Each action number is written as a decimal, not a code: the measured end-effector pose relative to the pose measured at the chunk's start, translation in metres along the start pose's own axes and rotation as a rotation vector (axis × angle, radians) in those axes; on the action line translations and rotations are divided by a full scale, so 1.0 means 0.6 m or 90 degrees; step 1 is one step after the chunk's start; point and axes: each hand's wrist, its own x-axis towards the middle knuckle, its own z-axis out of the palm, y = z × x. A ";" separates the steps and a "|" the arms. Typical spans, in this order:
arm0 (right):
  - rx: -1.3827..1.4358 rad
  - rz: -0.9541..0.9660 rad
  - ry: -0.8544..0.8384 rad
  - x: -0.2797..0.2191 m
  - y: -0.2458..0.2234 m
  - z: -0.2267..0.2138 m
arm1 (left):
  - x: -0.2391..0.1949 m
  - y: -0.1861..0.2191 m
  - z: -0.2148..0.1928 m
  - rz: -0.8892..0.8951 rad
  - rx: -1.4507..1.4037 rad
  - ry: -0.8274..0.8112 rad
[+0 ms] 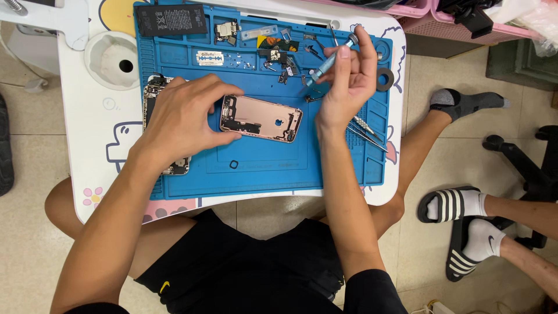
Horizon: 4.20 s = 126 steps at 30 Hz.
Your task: The person disassembles a smartphone by removing screws and internal components using a screwdriver and tweezers. They place removed parts on a blue mat and continue to work on the phone's internal structure.
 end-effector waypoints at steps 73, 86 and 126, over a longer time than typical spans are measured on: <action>-0.549 -0.296 -0.408 -0.145 -0.116 -0.127 | -0.017 -0.024 0.021 0.062 -0.036 0.064; -0.549 -0.310 -0.426 -0.138 -0.120 -0.124 | -0.018 -0.025 0.021 0.070 -0.030 0.070; -0.603 -0.466 -0.388 -0.154 -0.106 -0.131 | -0.017 -0.026 0.022 0.058 -0.030 0.065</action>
